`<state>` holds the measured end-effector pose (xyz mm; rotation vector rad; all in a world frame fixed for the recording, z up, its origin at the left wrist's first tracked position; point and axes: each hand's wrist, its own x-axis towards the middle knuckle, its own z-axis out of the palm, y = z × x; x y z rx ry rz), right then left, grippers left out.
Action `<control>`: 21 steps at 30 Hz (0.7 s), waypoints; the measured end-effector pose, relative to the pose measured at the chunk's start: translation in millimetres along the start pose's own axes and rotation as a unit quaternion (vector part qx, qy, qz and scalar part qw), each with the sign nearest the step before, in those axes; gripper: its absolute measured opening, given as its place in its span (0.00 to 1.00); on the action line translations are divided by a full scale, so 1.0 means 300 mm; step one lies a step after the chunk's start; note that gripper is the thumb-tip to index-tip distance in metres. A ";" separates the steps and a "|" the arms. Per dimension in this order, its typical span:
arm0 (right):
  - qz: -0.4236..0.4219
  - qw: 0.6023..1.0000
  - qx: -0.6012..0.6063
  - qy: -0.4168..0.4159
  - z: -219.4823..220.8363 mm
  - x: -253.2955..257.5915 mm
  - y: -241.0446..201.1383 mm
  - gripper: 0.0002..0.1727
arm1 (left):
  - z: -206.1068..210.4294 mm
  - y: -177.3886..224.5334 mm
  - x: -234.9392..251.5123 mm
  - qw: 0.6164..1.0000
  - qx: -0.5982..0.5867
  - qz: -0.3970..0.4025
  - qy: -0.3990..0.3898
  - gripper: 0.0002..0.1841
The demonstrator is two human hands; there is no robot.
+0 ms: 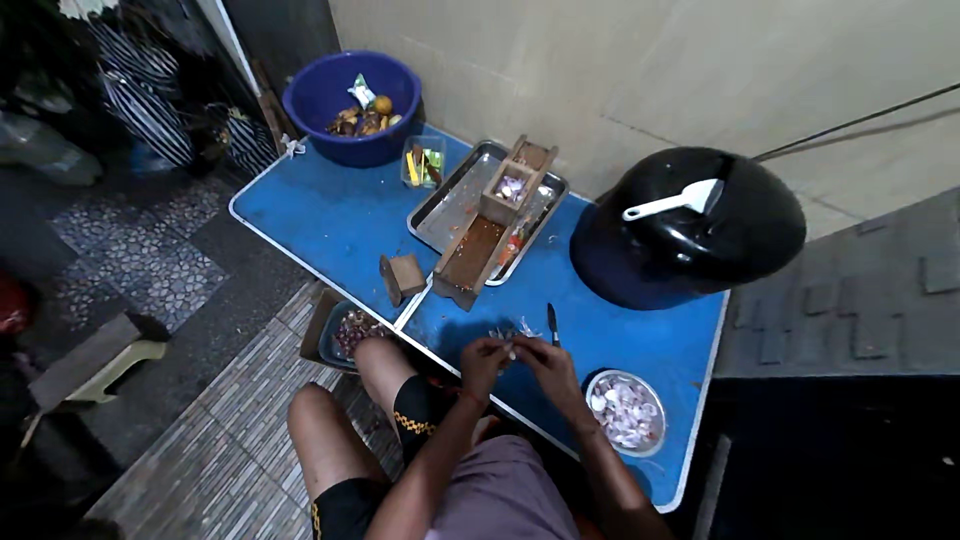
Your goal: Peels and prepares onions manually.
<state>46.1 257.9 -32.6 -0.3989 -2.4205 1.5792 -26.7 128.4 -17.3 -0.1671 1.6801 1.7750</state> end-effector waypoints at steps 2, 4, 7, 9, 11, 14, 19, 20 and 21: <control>-0.011 0.999 -0.039 0.001 0.014 0.003 -0.039 0.15 | -0.018 -0.001 0.003 1.000 -0.005 0.011 0.020 0.09; -0.025 0.997 -0.072 0.004 0.041 0.012 -0.065 0.17 | -0.034 0.010 0.003 0.999 -0.013 0.015 0.031 0.08; -0.037 0.992 -0.116 0.013 0.069 0.035 -0.096 0.17 | -0.050 0.018 0.002 0.998 -0.039 0.025 0.030 0.09; -0.030 0.993 -0.112 -0.004 0.060 0.080 -0.116 0.16 | -0.073 0.028 0.001 0.997 -0.072 0.031 0.012 0.15; -0.035 0.992 -0.118 0.001 0.029 0.158 -0.149 0.15 | -0.116 0.039 -0.009 0.995 -0.083 0.047 0.002 0.18; -0.065 0.986 -0.143 0.052 -0.065 0.337 -0.204 0.14 | -0.230 0.027 -0.034 0.991 -0.024 0.126 0.045 0.18; -0.064 0.972 -0.218 0.057 -0.139 0.469 -0.645 0.15 | -0.554 -0.014 -0.121 0.937 0.150 0.195 0.247 0.15; 0.048 0.974 -0.222 -0.009 -0.113 0.397 -0.949 0.17 | -0.627 -0.033 -0.145 0.920 0.181 0.196 0.287 0.15; 0.101 0.973 -0.209 -0.011 -0.063 0.325 -1.190 0.16 | -0.704 -0.060 -0.169 0.904 0.214 0.185 0.322 0.16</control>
